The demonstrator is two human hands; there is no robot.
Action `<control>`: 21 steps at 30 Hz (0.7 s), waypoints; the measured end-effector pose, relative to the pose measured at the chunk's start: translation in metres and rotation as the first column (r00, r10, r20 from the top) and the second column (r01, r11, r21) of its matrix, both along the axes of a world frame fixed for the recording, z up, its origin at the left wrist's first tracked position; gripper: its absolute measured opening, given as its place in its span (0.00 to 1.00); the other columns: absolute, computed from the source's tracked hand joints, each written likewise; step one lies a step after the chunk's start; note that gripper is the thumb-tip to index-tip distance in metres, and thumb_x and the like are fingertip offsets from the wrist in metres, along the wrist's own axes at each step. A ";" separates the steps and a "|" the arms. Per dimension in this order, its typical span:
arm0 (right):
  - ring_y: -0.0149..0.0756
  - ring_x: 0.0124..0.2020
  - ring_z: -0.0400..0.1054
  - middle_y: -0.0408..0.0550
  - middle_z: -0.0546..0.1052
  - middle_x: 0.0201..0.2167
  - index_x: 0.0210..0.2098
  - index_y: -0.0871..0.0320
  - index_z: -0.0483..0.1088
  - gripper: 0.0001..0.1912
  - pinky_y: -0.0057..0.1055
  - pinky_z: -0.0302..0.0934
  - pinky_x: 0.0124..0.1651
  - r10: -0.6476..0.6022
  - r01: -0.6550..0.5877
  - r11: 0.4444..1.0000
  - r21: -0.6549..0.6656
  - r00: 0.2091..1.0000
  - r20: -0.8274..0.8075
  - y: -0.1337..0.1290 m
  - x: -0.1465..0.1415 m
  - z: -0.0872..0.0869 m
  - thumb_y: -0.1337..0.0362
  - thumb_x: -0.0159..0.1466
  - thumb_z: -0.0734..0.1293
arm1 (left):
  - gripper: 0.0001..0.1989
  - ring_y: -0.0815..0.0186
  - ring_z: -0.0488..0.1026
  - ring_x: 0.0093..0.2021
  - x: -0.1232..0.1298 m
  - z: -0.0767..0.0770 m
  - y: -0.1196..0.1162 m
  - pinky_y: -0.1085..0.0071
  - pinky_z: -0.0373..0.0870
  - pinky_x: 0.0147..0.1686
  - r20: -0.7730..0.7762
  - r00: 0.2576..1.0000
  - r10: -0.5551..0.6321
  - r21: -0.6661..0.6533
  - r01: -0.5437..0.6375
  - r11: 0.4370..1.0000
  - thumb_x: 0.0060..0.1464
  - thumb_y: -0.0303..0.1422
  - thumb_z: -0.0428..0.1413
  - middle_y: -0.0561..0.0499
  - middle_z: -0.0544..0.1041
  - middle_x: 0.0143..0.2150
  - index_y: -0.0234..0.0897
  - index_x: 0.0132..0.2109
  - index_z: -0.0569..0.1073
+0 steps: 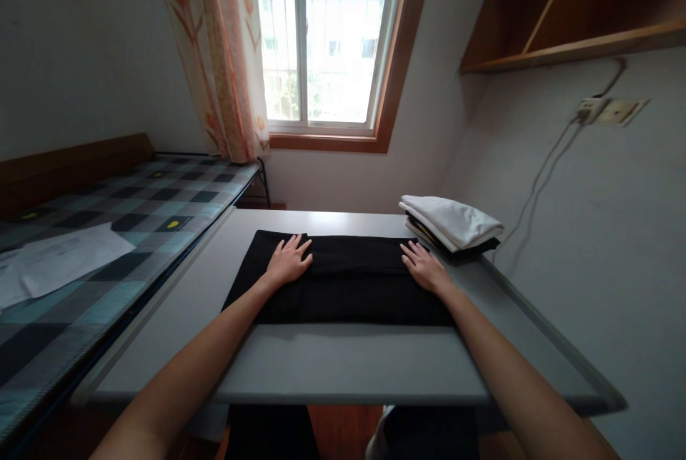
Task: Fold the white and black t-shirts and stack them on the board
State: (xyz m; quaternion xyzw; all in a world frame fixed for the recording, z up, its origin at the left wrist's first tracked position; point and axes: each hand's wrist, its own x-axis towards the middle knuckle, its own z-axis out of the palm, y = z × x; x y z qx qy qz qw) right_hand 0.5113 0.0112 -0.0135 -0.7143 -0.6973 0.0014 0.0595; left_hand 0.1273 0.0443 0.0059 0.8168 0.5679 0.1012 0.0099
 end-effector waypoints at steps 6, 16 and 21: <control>0.44 0.66 0.53 0.53 0.60 0.67 0.63 0.57 0.63 0.29 0.43 0.52 0.63 -0.066 0.066 0.989 0.130 0.998 0.003 -0.007 -0.008 0.002 0.52 0.69 0.50 | 0.24 0.57 0.53 0.69 0.007 -0.003 -0.020 0.53 0.40 0.69 0.044 0.990 -0.135 0.228 0.121 0.966 0.65 0.40 0.42 0.47 0.62 0.67 0.40 0.62 0.69; 0.55 0.68 0.46 0.67 0.55 0.67 0.69 0.68 0.49 0.38 0.51 0.46 0.64 -0.325 0.326 0.945 0.021 0.945 -0.021 -0.004 -0.018 0.007 0.47 0.68 0.49 | 0.27 0.57 0.51 0.70 0.009 -0.005 -0.022 0.55 0.48 0.67 0.016 0.988 -0.156 0.017 0.156 0.988 0.64 0.48 0.43 0.51 0.60 0.69 0.46 0.64 0.65; 0.54 0.68 0.46 0.63 0.56 0.67 0.69 0.64 0.49 0.37 0.50 0.45 0.64 -0.324 0.328 0.944 0.033 0.942 -0.083 -0.006 -0.031 0.008 0.47 0.68 0.49 | 0.25 0.58 0.51 0.70 -0.007 -0.004 -0.017 0.54 0.48 0.67 -0.003 0.987 -0.162 -0.010 0.162 0.987 0.64 0.45 0.43 0.53 0.60 0.69 0.48 0.64 0.65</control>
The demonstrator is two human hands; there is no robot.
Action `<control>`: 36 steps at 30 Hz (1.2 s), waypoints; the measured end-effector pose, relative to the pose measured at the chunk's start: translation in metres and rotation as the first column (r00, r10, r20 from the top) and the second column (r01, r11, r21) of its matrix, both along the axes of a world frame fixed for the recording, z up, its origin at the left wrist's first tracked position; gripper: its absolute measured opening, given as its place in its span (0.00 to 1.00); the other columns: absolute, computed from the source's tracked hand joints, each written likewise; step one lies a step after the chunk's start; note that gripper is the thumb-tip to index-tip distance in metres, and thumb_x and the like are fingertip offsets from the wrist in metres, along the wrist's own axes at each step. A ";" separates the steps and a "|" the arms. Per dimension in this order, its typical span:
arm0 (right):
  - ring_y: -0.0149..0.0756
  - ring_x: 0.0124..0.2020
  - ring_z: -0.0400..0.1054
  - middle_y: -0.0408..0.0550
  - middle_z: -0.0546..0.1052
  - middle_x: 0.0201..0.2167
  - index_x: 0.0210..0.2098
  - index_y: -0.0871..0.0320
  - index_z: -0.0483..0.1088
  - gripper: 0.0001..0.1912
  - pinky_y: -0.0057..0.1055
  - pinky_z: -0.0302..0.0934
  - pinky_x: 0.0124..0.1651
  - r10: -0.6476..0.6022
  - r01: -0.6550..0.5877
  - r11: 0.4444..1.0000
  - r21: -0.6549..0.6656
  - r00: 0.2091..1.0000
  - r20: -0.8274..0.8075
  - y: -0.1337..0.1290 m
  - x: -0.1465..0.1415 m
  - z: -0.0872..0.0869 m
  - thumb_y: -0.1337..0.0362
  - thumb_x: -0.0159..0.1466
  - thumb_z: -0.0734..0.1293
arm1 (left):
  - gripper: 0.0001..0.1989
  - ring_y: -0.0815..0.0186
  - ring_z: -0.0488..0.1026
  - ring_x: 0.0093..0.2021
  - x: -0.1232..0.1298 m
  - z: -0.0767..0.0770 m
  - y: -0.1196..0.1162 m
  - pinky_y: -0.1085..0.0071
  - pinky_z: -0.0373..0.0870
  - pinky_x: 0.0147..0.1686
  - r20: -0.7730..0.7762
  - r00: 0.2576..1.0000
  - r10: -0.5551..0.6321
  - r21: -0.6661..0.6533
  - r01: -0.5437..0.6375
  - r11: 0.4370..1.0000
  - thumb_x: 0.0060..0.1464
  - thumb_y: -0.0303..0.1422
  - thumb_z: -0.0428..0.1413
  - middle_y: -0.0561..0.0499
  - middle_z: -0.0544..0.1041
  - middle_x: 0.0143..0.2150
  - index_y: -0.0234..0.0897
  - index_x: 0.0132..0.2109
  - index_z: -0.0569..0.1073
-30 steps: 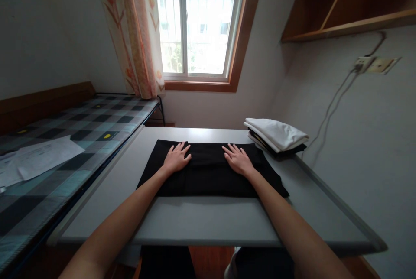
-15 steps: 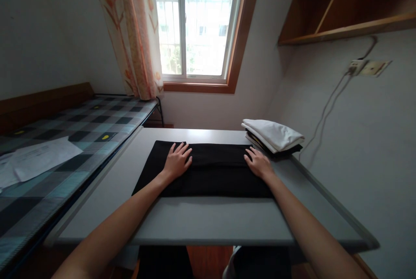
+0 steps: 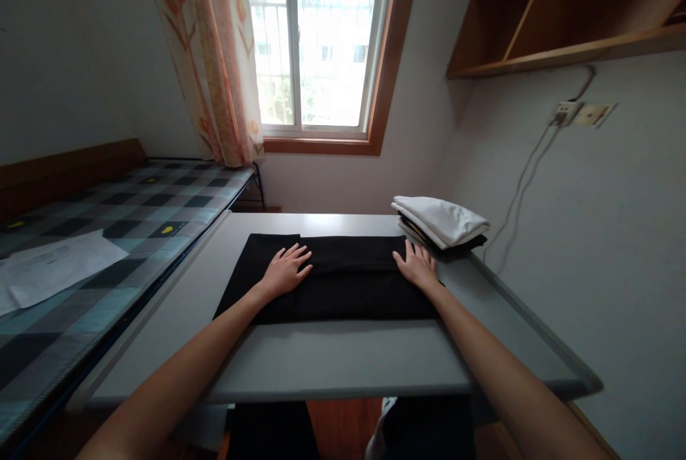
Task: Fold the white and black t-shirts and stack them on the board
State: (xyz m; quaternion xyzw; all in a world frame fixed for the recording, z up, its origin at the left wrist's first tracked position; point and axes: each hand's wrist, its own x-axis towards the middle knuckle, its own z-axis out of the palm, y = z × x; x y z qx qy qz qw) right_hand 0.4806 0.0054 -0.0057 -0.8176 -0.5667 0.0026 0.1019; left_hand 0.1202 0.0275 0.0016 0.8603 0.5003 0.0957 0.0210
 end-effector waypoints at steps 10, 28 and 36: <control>0.57 0.61 0.59 0.61 0.69 0.58 0.63 0.61 0.62 0.38 0.46 0.56 0.59 -0.107 0.152 0.986 0.063 0.884 -0.454 0.037 -0.004 0.020 0.54 0.57 0.70 | 0.23 0.59 0.52 0.70 -0.038 -0.004 0.003 0.54 0.50 0.66 0.016 1.000 0.005 0.029 -0.006 1.000 0.64 0.43 0.43 0.54 0.61 0.68 0.50 0.64 0.66; 0.33 0.25 0.69 0.44 0.73 0.21 0.33 0.62 0.74 0.08 0.25 0.62 0.28 0.056 -0.052 0.998 0.027 0.715 -0.697 0.062 0.031 0.036 0.71 0.52 0.72 | 0.39 0.47 0.59 0.63 0.088 0.018 -0.061 0.43 0.46 0.63 0.029 0.807 -0.590 0.197 0.574 0.795 0.50 0.60 0.53 0.42 0.67 0.62 0.45 0.64 0.65; 0.38 0.37 0.74 0.52 0.79 0.35 0.38 0.63 0.76 0.12 0.27 0.65 0.41 0.147 -0.101 0.989 0.108 0.770 -0.621 0.075 0.033 0.026 0.63 0.55 0.72 | 0.37 0.42 0.48 0.69 0.020 0.016 -0.077 0.41 0.44 0.64 0.038 0.999 -0.010 0.269 -0.001 0.963 0.60 0.56 0.44 0.39 0.57 0.69 0.41 0.69 0.57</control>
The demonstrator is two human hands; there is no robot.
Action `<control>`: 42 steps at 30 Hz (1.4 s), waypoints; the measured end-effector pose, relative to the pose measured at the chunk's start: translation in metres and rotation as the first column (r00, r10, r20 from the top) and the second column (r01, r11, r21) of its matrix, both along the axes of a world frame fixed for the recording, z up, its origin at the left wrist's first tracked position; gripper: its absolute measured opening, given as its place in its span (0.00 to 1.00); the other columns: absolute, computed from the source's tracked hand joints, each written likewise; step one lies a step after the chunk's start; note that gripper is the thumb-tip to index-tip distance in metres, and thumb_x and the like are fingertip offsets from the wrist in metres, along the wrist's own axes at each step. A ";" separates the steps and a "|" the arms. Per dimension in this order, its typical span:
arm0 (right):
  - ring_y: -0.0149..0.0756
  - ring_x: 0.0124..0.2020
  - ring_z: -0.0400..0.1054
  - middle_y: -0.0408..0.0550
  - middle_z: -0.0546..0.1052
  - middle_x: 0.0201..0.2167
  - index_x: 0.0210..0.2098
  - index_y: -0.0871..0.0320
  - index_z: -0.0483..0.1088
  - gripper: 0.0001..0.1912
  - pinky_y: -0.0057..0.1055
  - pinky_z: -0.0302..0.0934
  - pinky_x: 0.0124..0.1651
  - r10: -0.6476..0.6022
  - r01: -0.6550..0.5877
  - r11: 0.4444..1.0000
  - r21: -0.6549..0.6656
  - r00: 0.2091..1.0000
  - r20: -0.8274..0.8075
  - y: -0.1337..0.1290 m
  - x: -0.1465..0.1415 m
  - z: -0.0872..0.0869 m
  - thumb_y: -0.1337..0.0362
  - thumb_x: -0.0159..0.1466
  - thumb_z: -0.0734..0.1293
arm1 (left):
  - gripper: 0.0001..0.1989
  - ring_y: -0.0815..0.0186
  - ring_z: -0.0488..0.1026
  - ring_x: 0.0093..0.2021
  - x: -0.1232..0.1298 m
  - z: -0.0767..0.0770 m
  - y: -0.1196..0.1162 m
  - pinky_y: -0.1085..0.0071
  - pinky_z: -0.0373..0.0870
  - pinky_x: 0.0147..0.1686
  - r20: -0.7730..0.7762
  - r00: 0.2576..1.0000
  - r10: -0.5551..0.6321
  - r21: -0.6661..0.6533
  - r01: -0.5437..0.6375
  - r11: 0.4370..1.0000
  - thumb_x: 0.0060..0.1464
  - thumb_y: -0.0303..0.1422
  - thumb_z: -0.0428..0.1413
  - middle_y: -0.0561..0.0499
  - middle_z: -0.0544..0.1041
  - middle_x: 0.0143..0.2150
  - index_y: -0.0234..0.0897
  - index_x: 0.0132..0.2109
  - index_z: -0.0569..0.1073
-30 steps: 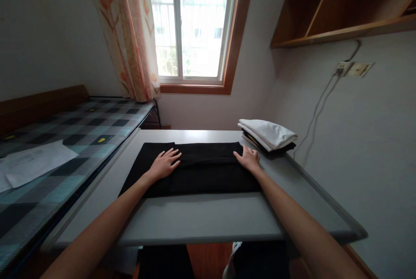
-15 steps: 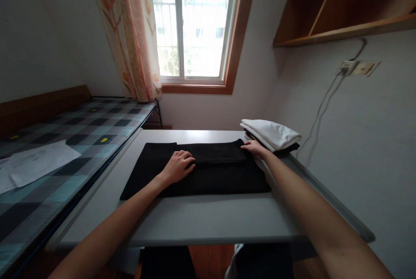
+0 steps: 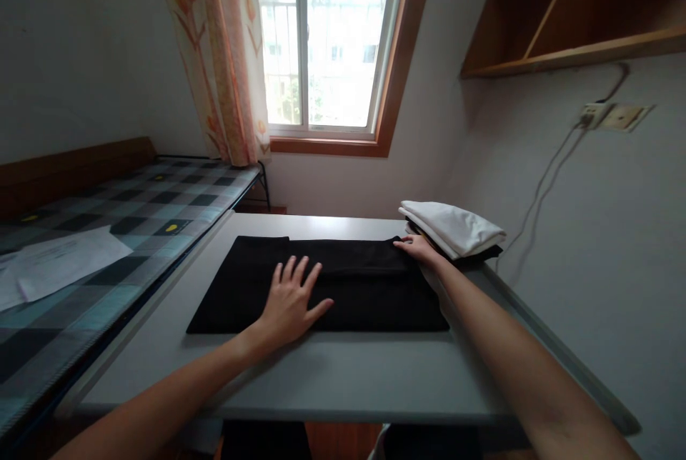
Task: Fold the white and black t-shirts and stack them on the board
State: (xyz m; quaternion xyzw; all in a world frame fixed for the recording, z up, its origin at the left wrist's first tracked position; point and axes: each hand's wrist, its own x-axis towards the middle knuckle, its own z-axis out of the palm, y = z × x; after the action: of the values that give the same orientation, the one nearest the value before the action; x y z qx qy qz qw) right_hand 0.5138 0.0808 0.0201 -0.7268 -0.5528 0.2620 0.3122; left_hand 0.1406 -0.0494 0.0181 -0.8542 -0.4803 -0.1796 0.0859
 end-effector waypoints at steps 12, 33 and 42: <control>0.34 0.27 0.69 0.47 0.75 0.26 0.42 0.64 0.72 0.15 0.26 0.61 0.28 -0.106 0.107 0.994 -0.014 0.990 0.091 -0.008 -0.002 -0.003 0.64 0.56 0.70 | 0.34 0.42 0.48 0.69 -0.066 0.007 0.069 0.41 0.46 0.62 -0.052 0.987 0.152 -0.269 -0.160 0.950 0.61 0.53 0.42 0.40 0.59 0.69 0.40 0.68 0.59; 0.27 0.18 0.63 0.42 0.71 0.21 0.41 0.62 0.70 0.14 0.22 0.56 0.19 -0.118 0.104 0.989 -0.109 0.984 -0.133 -0.051 -0.003 0.004 0.64 0.56 0.71 | 0.13 0.65 0.72 0.36 0.122 -0.004 -0.008 0.69 0.65 0.36 -0.122 0.674 -0.728 0.000 0.734 0.679 0.65 0.38 0.47 0.47 0.74 0.39 0.37 0.41 0.73; 0.27 0.20 0.62 0.43 0.71 0.23 0.33 0.56 0.71 0.06 0.23 0.58 0.22 -0.095 0.031 0.977 -0.209 0.948 -0.305 -0.069 0.030 0.028 0.65 0.55 0.70 | 0.20 0.67 0.75 0.41 0.116 0.032 -0.035 0.73 0.70 0.39 0.384 0.668 -0.638 -0.185 0.732 0.656 0.65 0.32 0.47 0.49 0.75 0.47 0.42 0.63 0.62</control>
State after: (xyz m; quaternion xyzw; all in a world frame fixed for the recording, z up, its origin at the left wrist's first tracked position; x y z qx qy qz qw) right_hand 0.5437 0.0115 0.0483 -0.7213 -0.4433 0.4183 0.3290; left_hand 0.2561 -0.0847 0.0502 -0.9387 -0.1478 -0.2384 -0.2004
